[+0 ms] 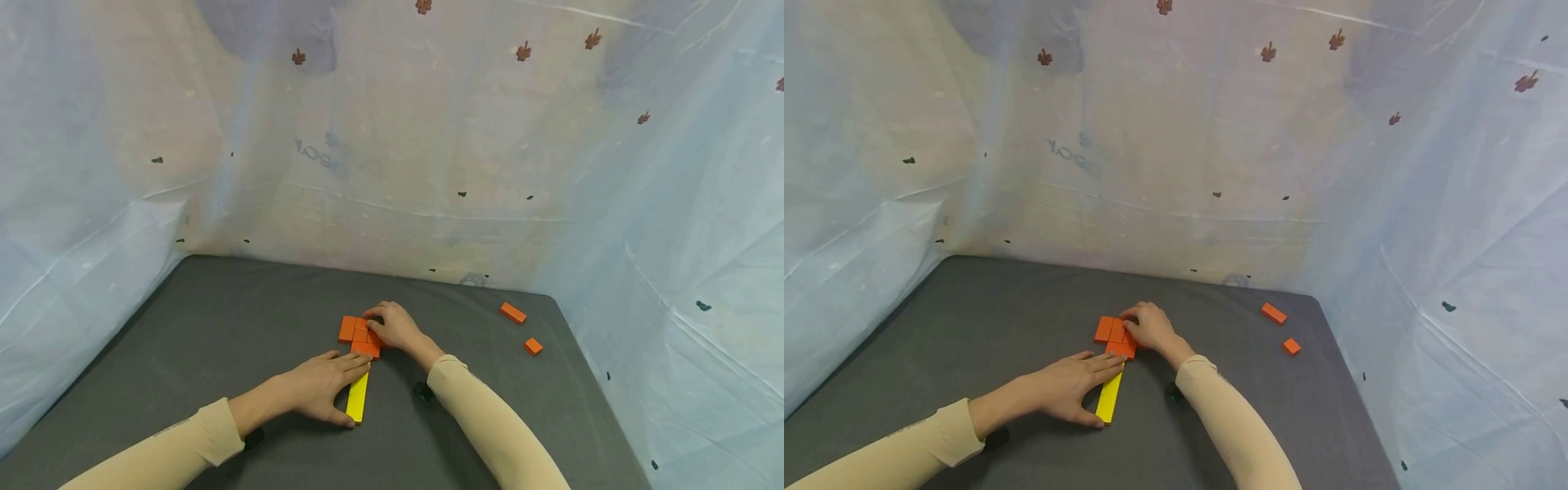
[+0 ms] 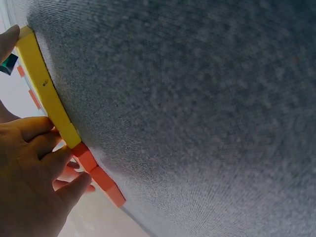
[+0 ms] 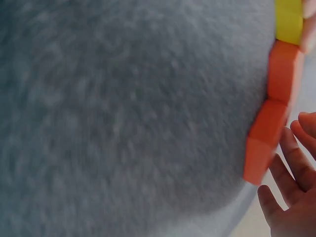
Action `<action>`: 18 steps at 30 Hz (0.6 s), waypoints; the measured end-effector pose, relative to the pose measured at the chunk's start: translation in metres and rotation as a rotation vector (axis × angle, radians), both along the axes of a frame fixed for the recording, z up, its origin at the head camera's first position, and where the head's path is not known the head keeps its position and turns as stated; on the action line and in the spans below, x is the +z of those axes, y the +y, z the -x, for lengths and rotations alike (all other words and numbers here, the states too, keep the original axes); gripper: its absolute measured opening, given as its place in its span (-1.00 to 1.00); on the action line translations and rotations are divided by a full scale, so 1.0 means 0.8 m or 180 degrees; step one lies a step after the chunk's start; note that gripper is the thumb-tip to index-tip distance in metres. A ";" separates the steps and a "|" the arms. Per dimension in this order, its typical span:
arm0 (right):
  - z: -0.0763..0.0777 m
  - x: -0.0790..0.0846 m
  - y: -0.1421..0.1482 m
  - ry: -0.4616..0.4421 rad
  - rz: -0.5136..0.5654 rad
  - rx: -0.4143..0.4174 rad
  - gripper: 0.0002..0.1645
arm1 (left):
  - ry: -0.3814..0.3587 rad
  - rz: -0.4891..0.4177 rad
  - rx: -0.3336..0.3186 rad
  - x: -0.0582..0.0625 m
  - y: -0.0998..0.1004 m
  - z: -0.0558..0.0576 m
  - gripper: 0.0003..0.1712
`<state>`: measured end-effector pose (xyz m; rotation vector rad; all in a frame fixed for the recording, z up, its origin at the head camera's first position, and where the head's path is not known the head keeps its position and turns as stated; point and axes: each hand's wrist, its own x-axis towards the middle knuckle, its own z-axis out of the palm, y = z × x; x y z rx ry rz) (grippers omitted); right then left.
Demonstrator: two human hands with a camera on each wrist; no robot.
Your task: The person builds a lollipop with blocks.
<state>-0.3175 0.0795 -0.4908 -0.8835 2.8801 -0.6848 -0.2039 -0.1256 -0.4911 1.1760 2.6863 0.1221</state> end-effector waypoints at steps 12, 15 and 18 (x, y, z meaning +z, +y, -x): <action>-0.005 0.028 0.063 0.0046 0.0563 -0.0127 -0.61 | 0.0043 -0.0012 0.0036 -0.004 0.002 0.001 0.26; -0.006 0.035 0.088 0.0080 0.0604 -0.0289 -0.61 | 0.0041 -0.0015 0.0032 -0.005 0.002 0.001 0.26; -0.007 0.040 0.116 0.0131 0.0629 -0.0478 -0.62 | 0.0027 -0.0012 0.0030 -0.005 0.002 0.002 0.26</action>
